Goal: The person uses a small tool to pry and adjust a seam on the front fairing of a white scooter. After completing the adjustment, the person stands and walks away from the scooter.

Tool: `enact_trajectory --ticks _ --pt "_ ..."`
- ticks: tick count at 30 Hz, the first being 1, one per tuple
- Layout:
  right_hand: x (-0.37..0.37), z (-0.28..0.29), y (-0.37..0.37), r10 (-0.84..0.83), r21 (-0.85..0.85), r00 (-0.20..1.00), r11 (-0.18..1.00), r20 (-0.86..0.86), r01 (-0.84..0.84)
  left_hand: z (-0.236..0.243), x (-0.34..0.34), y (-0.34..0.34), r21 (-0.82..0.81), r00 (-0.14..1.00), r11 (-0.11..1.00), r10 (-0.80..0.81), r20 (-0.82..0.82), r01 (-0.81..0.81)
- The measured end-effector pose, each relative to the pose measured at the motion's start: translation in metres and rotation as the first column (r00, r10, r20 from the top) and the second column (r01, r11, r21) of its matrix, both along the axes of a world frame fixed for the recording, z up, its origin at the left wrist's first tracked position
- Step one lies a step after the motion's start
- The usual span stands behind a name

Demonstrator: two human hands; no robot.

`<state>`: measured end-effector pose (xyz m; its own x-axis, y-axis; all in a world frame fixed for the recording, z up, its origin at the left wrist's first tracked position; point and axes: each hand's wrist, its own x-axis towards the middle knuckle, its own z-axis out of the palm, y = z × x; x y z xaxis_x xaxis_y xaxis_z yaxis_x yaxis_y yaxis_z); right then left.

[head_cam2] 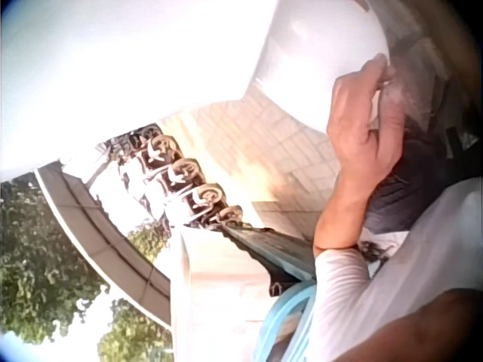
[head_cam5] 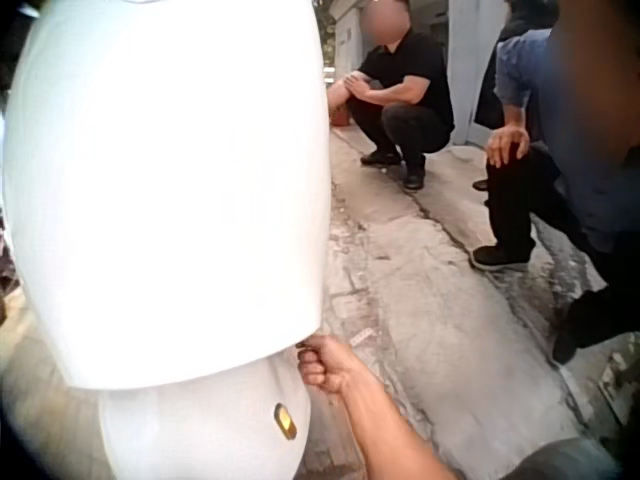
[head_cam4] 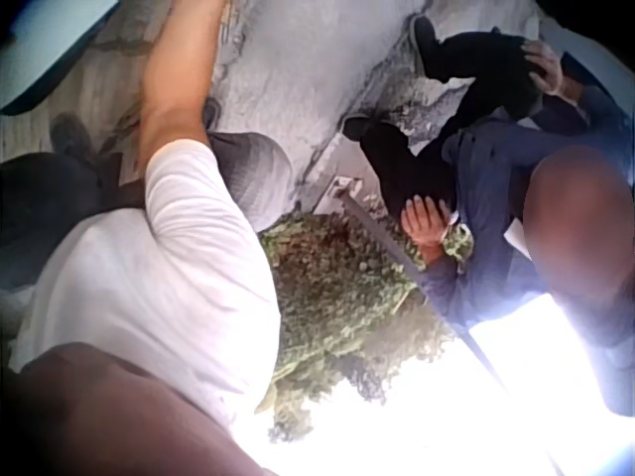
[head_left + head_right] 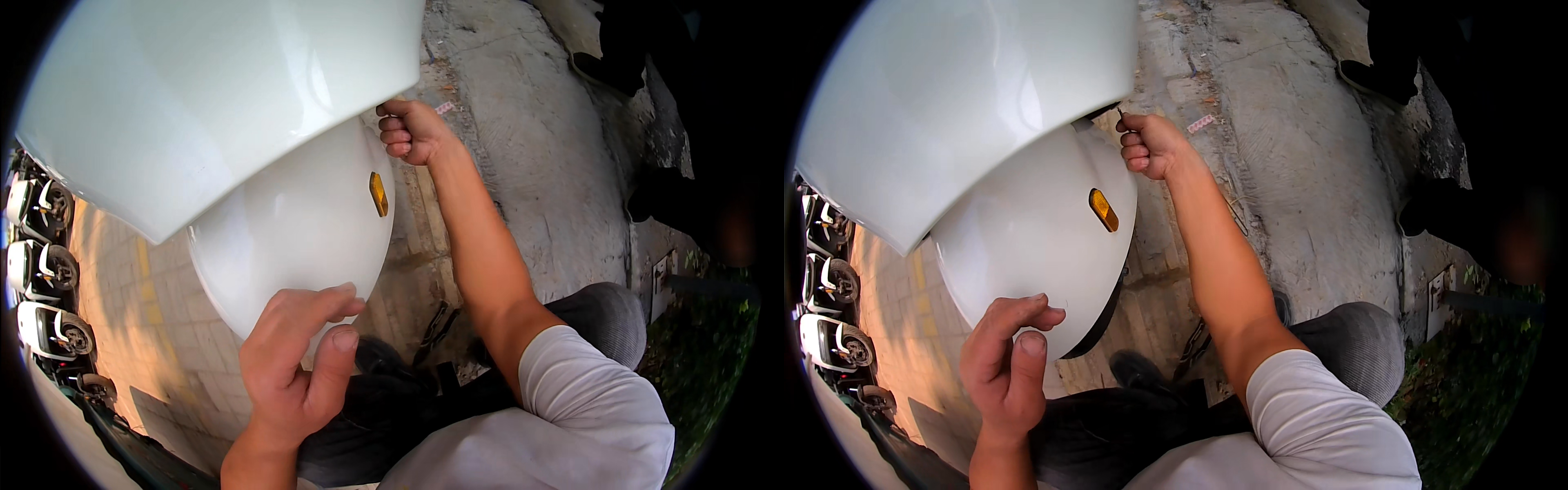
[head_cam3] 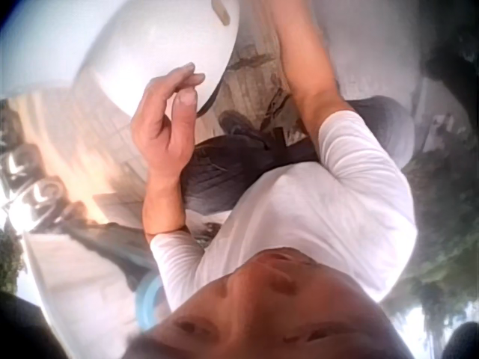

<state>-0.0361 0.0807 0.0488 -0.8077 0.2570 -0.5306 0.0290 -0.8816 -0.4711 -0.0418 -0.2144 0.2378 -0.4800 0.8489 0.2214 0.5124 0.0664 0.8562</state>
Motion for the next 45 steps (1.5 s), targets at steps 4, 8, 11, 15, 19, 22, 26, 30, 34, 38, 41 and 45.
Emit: enact_trajectory --ticks 4,8,11,15,19,22,26,30,34,38,41,45 --pt "0.01 -0.006 0.013 0.047 -0.148 0.988 0.987 -0.148 -0.07 -0.002 -0.002 0.006 0.016 0.999 0.999 -0.035 -0.004 0.035" --pt "0.003 0.005 -0.014 -0.115 0.312 0.993 0.945 0.036 0.099 -0.002 -0.001 0.01 -0.024 0.994 0.994 -0.106 0.005 0.106" --pt "-0.001 -0.008 -0.02 -0.342 0.858 0.928 0.51 0.147 0.052 -0.002 0.001 0.012 -0.015 0.992 0.992 -0.125 0.012 0.125" --pt "-0.01 0.003 -0.044 -0.575 0.966 0.78 0.088 0.249 -0.243 -0.002 0.0 0.009 -0.03 0.992 0.992 -0.123 -0.007 0.123" --pt "-0.011 -0.018 -0.034 -0.596 0.994 0.795 0.062 0.113 -0.094 0.001 0.003 0.008 -0.001 0.996 0.996 -0.091 0.008 0.091" --pt "-0.008 -0.012 -0.012 -0.241 0.651 0.961 0.753 0.136 0.096 0.001 0.002 0.004 -0.017 0.999 0.999 -0.04 0.007 0.04" --pt "0.007 -0.008 0.005 0.009 -0.095 0.993 0.995 -0.114 -0.02 0.003 0.004 0.006 -0.03 0.999 0.998 -0.047 0.012 0.047" --pt "0.002 -0.011 0.002 -0.001 0.106 1.0 0.994 0.026 -0.002 0.001 0.005 0.009 -0.017 0.999 0.999 -0.041 0.016 0.041" --pt "-0.014 -0.004 -0.036 -0.504 0.951 0.811 0.229 0.297 -0.206 0.003 0.009 0.012 -0.034 0.998 0.998 -0.053 0.018 0.054" --pt "-0.012 0.008 -0.042 -0.569 0.949 0.759 0.189 0.315 -0.252 0.005 0.012 0.008 -0.035 0.998 0.998 -0.06 0.018 0.06" --pt "-0.018 -0.011 -0.023 -0.424 0.887 0.864 0.459 0.271 -0.053 0.005 0.009 0.004 -0.022 0.999 0.999 -0.036 0.007 0.036" --pt "0.003 -0.001 0.005 0.022 -0.044 0.998 0.999 -0.05 -0.024 0.006 0.007 0.0 -0.027 1.0 1.0 -0.008 -0.006 0.008"
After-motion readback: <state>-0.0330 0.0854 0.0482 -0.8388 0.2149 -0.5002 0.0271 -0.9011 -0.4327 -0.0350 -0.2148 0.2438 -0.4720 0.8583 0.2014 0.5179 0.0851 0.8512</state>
